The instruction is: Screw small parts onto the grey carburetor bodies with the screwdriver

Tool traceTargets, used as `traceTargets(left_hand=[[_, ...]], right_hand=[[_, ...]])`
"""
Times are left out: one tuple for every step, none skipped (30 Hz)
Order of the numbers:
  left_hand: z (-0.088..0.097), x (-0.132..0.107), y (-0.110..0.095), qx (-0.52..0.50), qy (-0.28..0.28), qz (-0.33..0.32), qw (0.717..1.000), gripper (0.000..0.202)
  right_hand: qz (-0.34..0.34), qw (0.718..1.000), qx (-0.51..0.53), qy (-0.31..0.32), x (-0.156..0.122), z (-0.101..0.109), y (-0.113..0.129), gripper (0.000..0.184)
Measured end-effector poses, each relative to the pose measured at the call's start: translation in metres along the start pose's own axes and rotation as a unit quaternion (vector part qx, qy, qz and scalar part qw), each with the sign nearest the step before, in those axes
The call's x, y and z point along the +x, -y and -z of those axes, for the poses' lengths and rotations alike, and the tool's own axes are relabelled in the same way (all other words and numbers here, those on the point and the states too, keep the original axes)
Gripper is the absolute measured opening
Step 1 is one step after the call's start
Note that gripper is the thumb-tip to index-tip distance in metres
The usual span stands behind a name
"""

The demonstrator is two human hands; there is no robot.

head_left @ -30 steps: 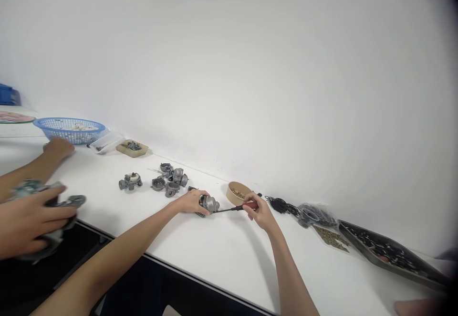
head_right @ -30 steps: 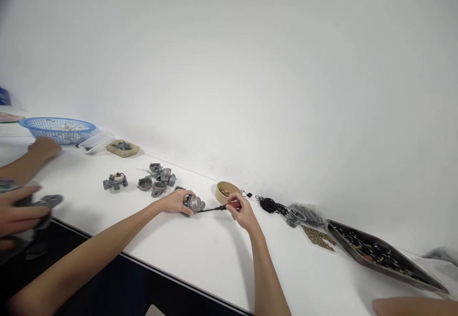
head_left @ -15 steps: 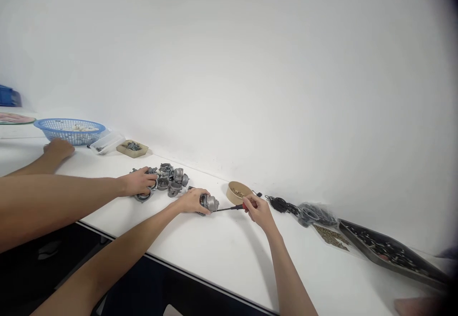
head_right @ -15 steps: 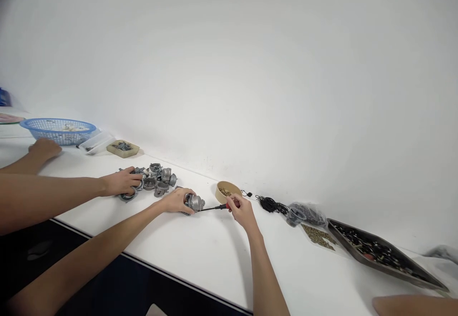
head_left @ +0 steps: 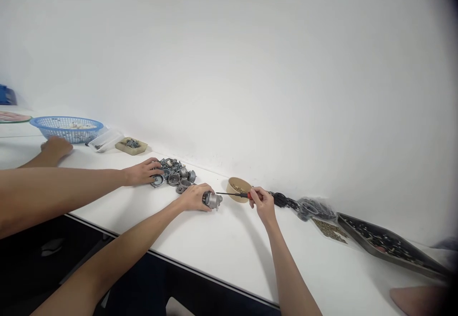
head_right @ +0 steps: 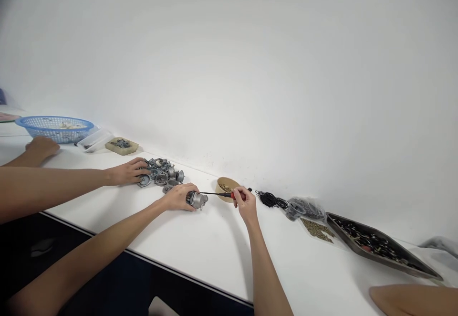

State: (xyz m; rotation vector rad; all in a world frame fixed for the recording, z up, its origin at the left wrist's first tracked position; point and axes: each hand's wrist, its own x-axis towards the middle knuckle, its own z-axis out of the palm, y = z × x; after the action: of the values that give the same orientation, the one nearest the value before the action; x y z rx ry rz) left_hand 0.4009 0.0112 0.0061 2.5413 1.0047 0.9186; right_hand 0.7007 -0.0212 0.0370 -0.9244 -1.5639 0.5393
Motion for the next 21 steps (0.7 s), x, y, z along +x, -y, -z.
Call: traceTargets(left_hand=[[0.0, 0.0, -0.0001, 0.0, 0.002, -0.001, 1.0, 0.059], [0.0001, 0.0, -0.0001, 0.001, 0.003, -0.001, 1.0, 0.059], [0.0, 0.0, -0.0001, 0.002, 0.004, -0.002, 1.0, 0.059], [0.0, 0.0, -0.0001, 0.002, 0.004, -0.003, 1.0, 0.058], [-0.0002, -0.0001, 0.0001, 0.002, 0.003, -0.006, 1.0, 0.058], [-0.0004, -0.0002, 0.0003, 0.002, 0.003, -0.009, 1.0, 0.058], [-0.0006, -0.0003, 0.0006, 0.002, 0.002, -0.011, 1.0, 0.058], [-0.001, -0.0004, 0.001, 0.002, 0.002, -0.012, 1.0, 0.058], [-0.0014, -0.0005, 0.0015, 0.003, 0.002, -0.012, 1.0, 0.058], [-0.0019, -0.0005, 0.0021, 0.003, 0.001, -0.013, 1.0, 0.059], [-0.0024, -0.0004, 0.0026, 0.003, -0.001, -0.014, 1.0, 0.059], [-0.003, -0.0003, 0.0032, 0.002, -0.003, -0.017, 1.0, 0.059], [-0.0035, -0.0001, 0.0037, 0.001, -0.006, -0.02, 1.0, 0.059], [-0.004, 0.0, 0.0043, 0.0, -0.01, -0.023, 1.0, 0.059], [-0.0044, 0.0002, 0.0047, -0.001, -0.012, -0.026, 1.0, 0.058], [-0.0047, 0.0004, 0.0051, -0.003, -0.015, -0.029, 0.999, 0.058], [-0.005, 0.0005, 0.0055, -0.004, -0.016, -0.031, 0.999, 0.058], [-0.0052, 0.0007, 0.0058, -0.005, -0.016, -0.032, 0.999, 0.058], [-0.0055, 0.0008, 0.0062, -0.006, -0.016, -0.034, 0.999, 0.058], [-0.0058, 0.0009, 0.0065, -0.007, -0.016, -0.035, 0.999, 0.058], [-0.0061, 0.0009, 0.0069, -0.007, -0.018, -0.036, 0.999, 0.059]], right_hand=[[-0.001, 1.0, 0.003, 0.001, 0.0002, -0.0006, -0.0005, 0.031], [-0.002, 1.0, 0.003, 0.003, 0.0003, -0.0008, -0.0012, 0.031], [-0.004, 1.0, 0.001, 0.005, 0.0004, -0.0009, -0.002, 0.031], [-0.006, 1.0, -0.002, 0.007, 0.0004, -0.0009, -0.0026, 0.032], [-0.007, 1.0, -0.006, 0.01, 0.0003, -0.001, -0.003, 0.032], [-0.008, 1.0, -0.008, 0.013, 0.0001, -0.0012, -0.0031, 0.032], [-0.009, 1.0, -0.01, 0.016, -0.0002, -0.0015, -0.0029, 0.032], [-0.009, 1.0, -0.011, 0.02, -0.0005, -0.0018, -0.0026, 0.031], [-0.009, 1.0, -0.011, 0.023, -0.0007, -0.0021, -0.0022, 0.031], [-0.009, 1.0, -0.011, 0.026, -0.0009, -0.0022, -0.0019, 0.031], [-0.008, 0.999, -0.011, 0.029, -0.0009, -0.0022, -0.0019, 0.031], [-0.007, 0.999, -0.011, 0.031, -0.0008, -0.0021, -0.0022, 0.032], [-0.006, 0.999, -0.011, 0.032, -0.0007, -0.0019, -0.0029, 0.032], [-0.005, 0.999, -0.011, 0.032, -0.0005, -0.0016, -0.0039, 0.032], [-0.005, 0.999, -0.012, 0.032, -0.0003, -0.0013, -0.0051, 0.031], [-0.006, 0.999, -0.013, 0.033, -0.0001, -0.001, -0.0064, 0.031], [-0.008, 0.999, -0.014, 0.033, 0.0, -0.0007, -0.0076, 0.031], [-0.01, 0.999, -0.016, 0.033, 0.0, -0.0005, -0.0085, 0.03], [-0.011, 0.999, -0.018, 0.033, -0.0001, -0.0005, -0.009, 0.03], [-0.011, 0.999, -0.019, 0.032, -0.0003, -0.0005, -0.0089, 0.029], [-0.011, 0.999, -0.021, 0.033, -0.0005, -0.0006, -0.0082, 0.029]])
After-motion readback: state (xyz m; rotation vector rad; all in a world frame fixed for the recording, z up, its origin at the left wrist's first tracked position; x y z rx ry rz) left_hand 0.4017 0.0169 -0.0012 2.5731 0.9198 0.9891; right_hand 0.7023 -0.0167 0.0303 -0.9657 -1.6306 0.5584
